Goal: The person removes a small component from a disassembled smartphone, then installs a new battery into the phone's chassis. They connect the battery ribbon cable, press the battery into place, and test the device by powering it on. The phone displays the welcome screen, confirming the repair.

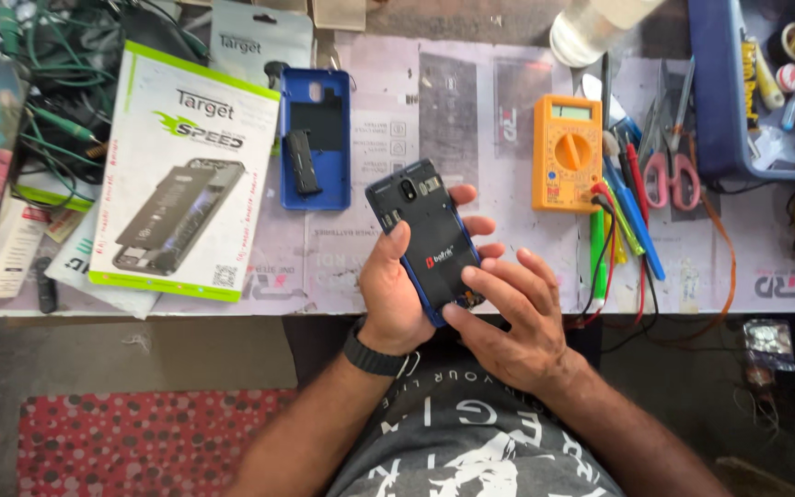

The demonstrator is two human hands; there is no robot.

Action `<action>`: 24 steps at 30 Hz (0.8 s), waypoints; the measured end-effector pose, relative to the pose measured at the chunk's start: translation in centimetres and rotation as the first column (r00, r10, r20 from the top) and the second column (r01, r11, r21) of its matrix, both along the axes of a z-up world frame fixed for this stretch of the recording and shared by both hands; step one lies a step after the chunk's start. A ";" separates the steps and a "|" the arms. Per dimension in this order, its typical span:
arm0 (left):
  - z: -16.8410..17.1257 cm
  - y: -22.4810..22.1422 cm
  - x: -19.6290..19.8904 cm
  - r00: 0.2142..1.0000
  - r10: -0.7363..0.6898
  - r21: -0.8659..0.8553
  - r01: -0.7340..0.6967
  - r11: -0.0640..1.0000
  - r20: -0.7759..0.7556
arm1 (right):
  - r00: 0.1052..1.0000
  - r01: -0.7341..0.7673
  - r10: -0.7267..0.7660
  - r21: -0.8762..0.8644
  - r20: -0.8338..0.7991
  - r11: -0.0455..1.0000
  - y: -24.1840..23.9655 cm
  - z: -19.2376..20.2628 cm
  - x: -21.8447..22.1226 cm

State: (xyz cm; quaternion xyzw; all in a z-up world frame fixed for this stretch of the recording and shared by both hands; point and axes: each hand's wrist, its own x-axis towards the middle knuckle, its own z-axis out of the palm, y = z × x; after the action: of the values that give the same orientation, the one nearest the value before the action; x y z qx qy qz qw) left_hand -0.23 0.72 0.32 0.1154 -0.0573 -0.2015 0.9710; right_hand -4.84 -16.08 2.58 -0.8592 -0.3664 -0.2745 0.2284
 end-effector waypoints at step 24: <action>-0.3 -0.7 0.0 0.991 0.117 0.018 -0.119 0.993 0.061 | 0.209 0.578 0.657 0.634 -0.724 0.514 -1.3 -0.3 1.2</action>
State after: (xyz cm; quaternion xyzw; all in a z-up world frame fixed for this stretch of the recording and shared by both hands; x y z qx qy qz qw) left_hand -0.20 0.06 0.00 0.1351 -0.0772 -0.1407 0.9777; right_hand -3.60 -17.38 2.24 -0.5654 0.0296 0.2017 0.7992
